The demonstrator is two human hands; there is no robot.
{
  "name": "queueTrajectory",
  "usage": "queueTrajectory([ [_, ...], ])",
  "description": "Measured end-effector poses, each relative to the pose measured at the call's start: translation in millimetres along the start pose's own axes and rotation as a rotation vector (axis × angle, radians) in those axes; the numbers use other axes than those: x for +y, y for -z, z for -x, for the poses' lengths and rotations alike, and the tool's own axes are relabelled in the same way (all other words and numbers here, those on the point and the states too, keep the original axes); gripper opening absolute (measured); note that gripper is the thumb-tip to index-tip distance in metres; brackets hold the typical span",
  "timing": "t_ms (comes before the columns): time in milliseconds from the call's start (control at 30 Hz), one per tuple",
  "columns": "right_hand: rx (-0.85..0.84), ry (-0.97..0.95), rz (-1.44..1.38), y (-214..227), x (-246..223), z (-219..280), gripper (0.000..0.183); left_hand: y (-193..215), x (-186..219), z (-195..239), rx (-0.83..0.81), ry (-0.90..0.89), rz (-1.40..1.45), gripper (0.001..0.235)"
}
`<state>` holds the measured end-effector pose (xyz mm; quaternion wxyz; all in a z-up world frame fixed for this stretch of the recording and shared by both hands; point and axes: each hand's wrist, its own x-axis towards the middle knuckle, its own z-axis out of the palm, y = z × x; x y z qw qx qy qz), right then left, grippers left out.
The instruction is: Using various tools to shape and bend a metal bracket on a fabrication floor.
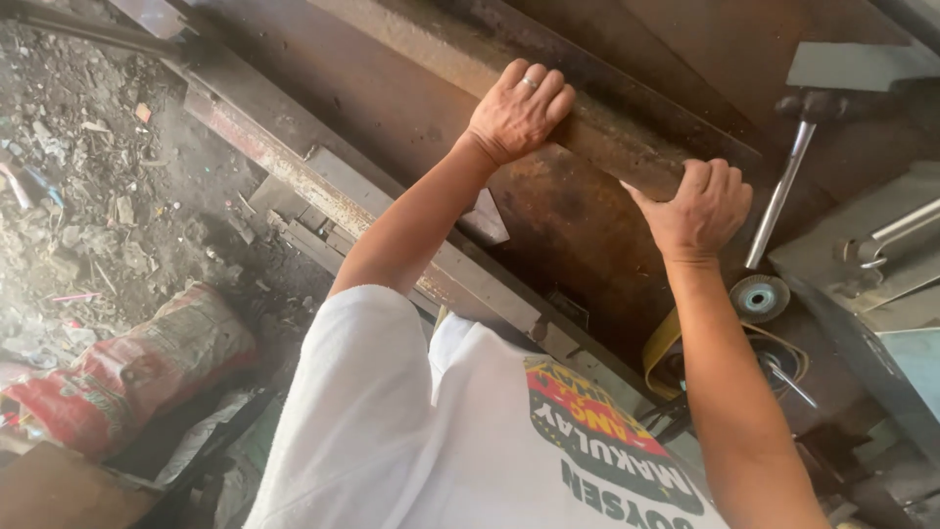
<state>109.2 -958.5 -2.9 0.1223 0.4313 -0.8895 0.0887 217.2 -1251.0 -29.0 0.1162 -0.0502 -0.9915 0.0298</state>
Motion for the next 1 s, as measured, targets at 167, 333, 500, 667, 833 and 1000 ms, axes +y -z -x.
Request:
queueTrajectory([
  [167, -0.010, -0.052, -0.125, 14.3, -24.8, 28.1, 0.054, 56.7, 13.4, 27.1, -0.176, 0.031, 0.247, 0.116],
  [333, -0.023, -0.091, -0.392, 10.9, -37.3, 76.7, 0.030, 54.8, 53.3, 83.2, -0.439, 0.182, 0.269, 0.122],
  [500, 0.023, -0.110, -0.560, 50.3, -21.5, 61.6, 0.017, 55.3, 49.7, 86.8, -0.149, 0.237, 0.260, 0.118],
  [667, -0.238, -0.619, -0.443, 19.5, 63.3, 10.8, 0.037, 78.5, 0.7, 27.1, -0.603, 0.071, 0.053, 0.127],
  [833, -0.842, -1.022, -0.584, 2.3, 63.2, -14.3, 0.062, 52.3, -17.2, 11.4, -0.595, -0.098, 0.082, 0.118],
  [1000, -0.855, -1.446, -1.033, -29.6, 63.7, -9.7, 0.053, 57.3, -11.0, 6.5, -0.658, -0.114, 0.121, 0.105],
])
